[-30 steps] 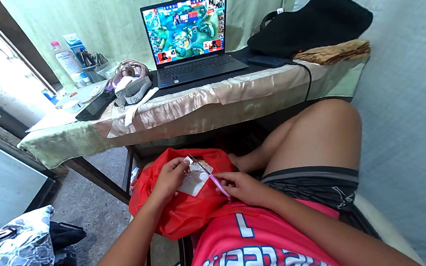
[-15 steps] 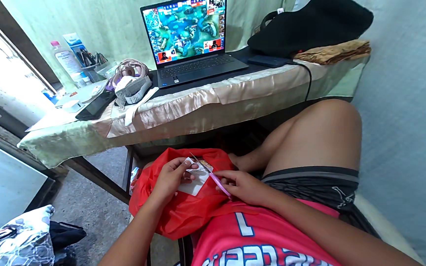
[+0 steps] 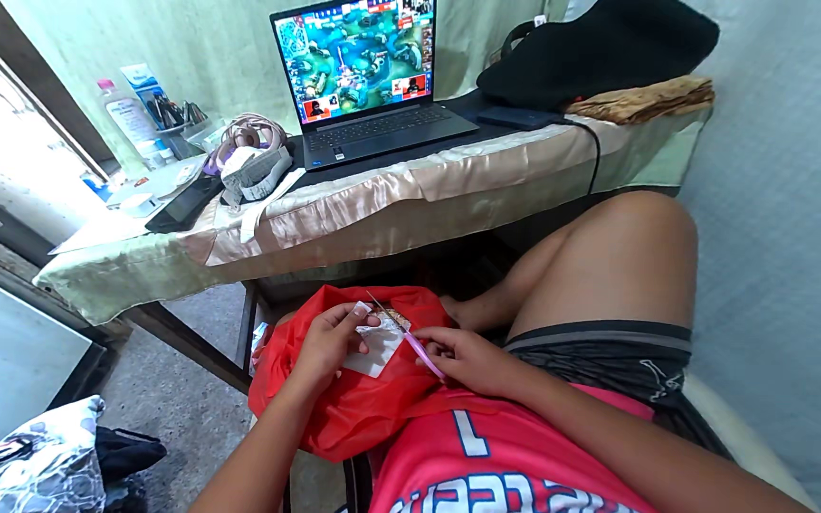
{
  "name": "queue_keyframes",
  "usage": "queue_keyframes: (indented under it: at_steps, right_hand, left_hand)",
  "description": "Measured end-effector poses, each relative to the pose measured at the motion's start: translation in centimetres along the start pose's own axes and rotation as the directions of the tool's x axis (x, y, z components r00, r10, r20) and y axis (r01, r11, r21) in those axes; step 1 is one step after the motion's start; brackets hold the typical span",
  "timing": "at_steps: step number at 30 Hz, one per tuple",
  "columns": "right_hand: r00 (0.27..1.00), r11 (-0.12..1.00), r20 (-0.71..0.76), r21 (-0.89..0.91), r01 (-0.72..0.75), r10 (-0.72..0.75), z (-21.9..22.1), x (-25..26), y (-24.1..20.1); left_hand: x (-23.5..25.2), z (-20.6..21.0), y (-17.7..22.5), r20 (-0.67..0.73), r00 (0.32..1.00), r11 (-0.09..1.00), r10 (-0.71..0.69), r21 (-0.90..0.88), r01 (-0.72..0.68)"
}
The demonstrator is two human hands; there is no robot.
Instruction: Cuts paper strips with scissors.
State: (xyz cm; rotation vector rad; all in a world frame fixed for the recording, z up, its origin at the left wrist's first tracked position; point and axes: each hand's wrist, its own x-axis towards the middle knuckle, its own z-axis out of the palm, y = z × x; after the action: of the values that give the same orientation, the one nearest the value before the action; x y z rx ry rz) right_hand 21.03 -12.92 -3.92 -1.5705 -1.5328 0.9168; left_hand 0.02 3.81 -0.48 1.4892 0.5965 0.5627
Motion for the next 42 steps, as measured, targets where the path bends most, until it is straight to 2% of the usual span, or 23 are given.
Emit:
queue_keyframes:
  at_steps: [42]
  right_hand:
    - [1.000,0.999,0.013,-0.033,-0.017,0.018,0.08,-0.03,0.00]
  left_hand:
    - [-0.04,-0.03,0.07,0.017,1.000,1.000,-0.024,-0.001,0.024]
